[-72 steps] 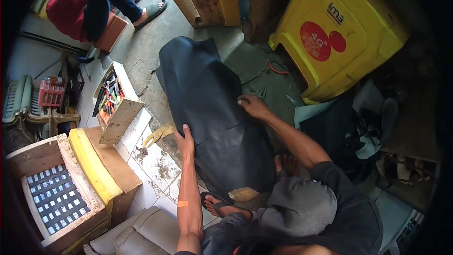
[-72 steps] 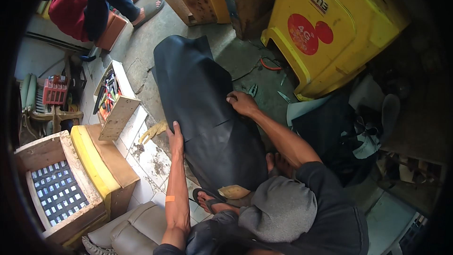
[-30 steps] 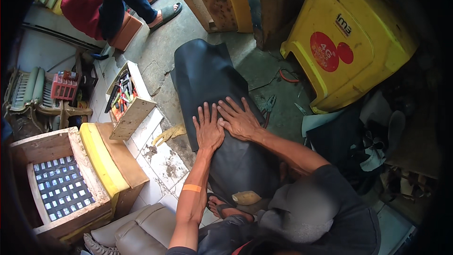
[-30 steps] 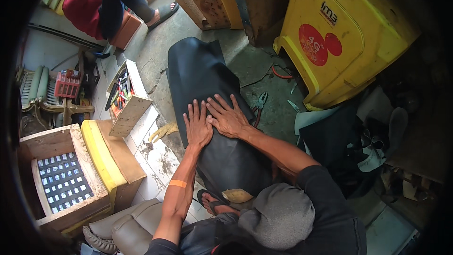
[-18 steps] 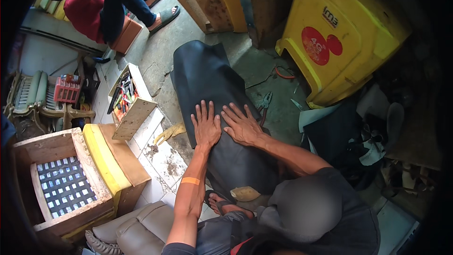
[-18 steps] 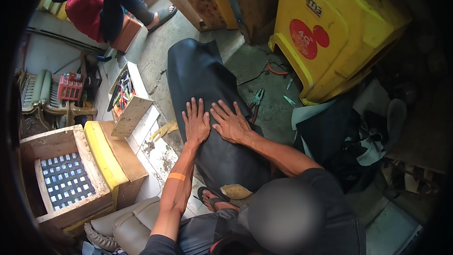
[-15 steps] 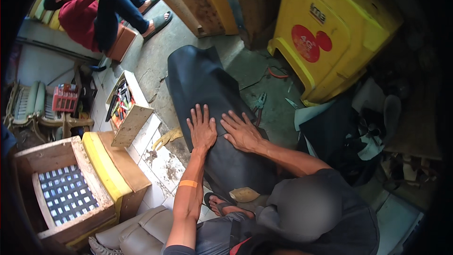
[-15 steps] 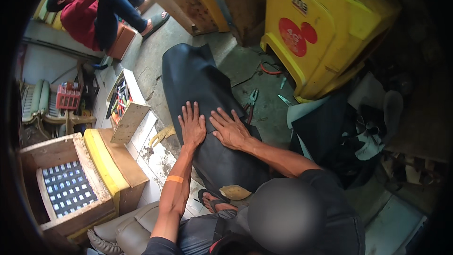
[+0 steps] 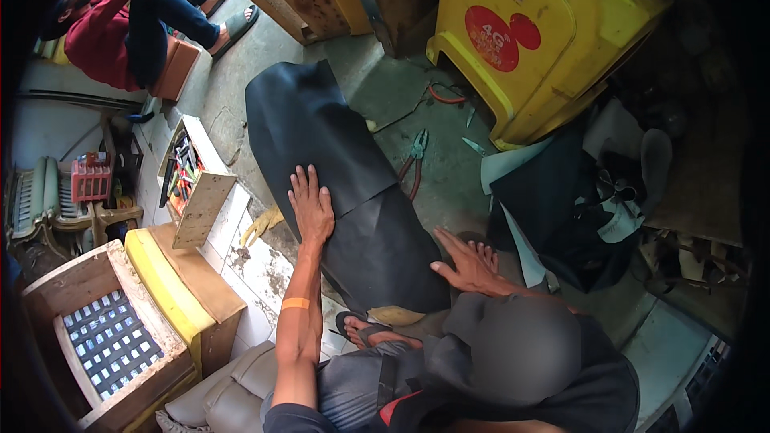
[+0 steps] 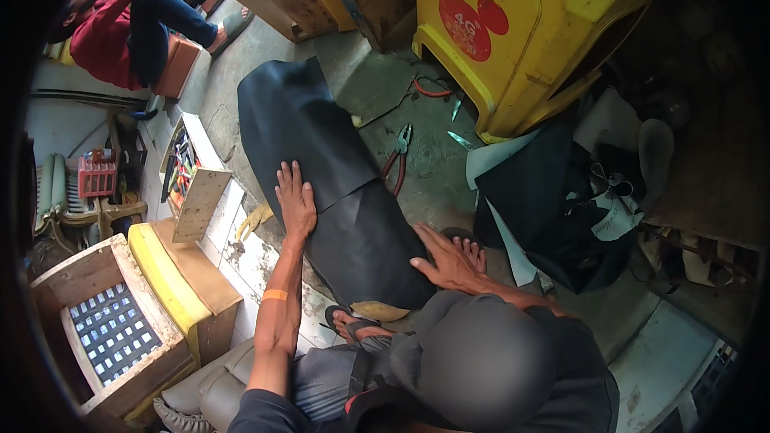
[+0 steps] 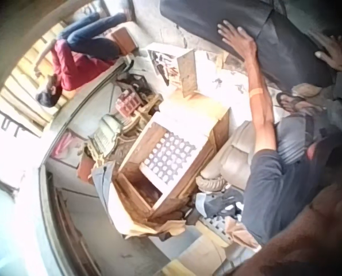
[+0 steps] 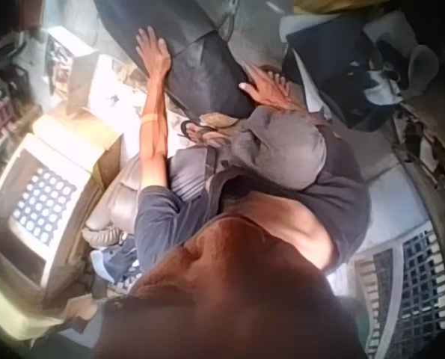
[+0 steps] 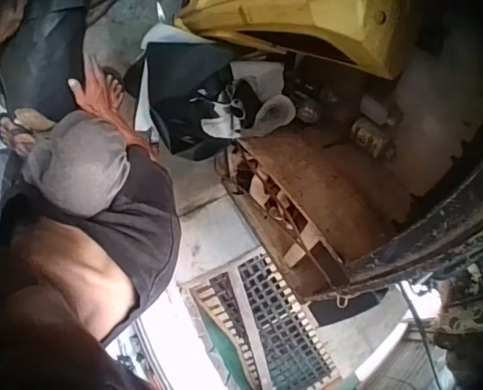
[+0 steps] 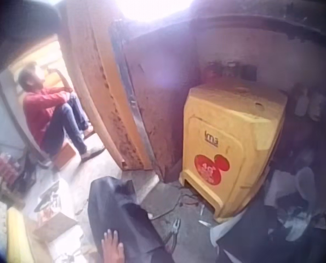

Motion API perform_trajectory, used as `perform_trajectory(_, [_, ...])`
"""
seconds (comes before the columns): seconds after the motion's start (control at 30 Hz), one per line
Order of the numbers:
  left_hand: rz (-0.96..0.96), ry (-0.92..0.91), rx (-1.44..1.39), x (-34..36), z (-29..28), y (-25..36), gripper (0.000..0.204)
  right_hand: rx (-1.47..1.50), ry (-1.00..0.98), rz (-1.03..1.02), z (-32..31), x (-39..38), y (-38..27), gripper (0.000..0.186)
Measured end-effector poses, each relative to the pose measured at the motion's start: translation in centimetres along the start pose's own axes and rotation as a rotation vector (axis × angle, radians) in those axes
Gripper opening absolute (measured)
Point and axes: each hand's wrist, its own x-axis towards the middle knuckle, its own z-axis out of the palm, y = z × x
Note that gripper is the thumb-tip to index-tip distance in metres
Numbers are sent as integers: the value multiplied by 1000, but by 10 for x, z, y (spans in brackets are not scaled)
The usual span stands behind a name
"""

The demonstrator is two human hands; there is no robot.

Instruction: The person removes a plastic cover from a motorcycle seat base, then uses a knife to trim excess foam from the seat. They then place a black leather cover over the foam and adjust it to fit.

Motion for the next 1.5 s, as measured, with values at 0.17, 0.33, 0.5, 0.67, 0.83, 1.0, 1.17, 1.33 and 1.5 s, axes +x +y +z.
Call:
perform_trajectory(0.17, [15, 3, -26, 4, 1, 2, 59, -60, 66, -495, 35, 48, 2, 79])
perform_trajectory(0.33, [9, 5, 4, 4, 1, 5, 58, -152, 80, -514, 64, 68, 22, 79])
perform_trajectory(0.5, [1, 19, 110, 11, 0, 13, 58, -215, 206, -365, 58, 63, 12, 70])
perform_trajectory(0.67, [13, 11, 196, 13, 5, 36, 58, -365, 13, -804, 56, 94, -59, 57])
perform_trajectory(0.83, [-18, 27, 138, 5, 1, 18, 59, -373, 67, -837, 76, 113, -81, 57])
perform_trajectory(1.0, [14, 46, 167, 15, 4, 34, 58, -347, 141, -485, 61, 105, -63, 70])
perform_trajectory(1.17, [-2, 44, 171, 13, 1, 28, 58, -185, 110, -262, 76, 96, -34, 84])
perform_trajectory(1.33, [21, 38, 219, 15, 2, 28, 60, 97, 88, -170, 67, 79, -9, 79])
perform_trajectory(1.5, [17, 52, 143, 12, 8, 17, 59, 179, 115, 74, 46, 48, 31, 69])
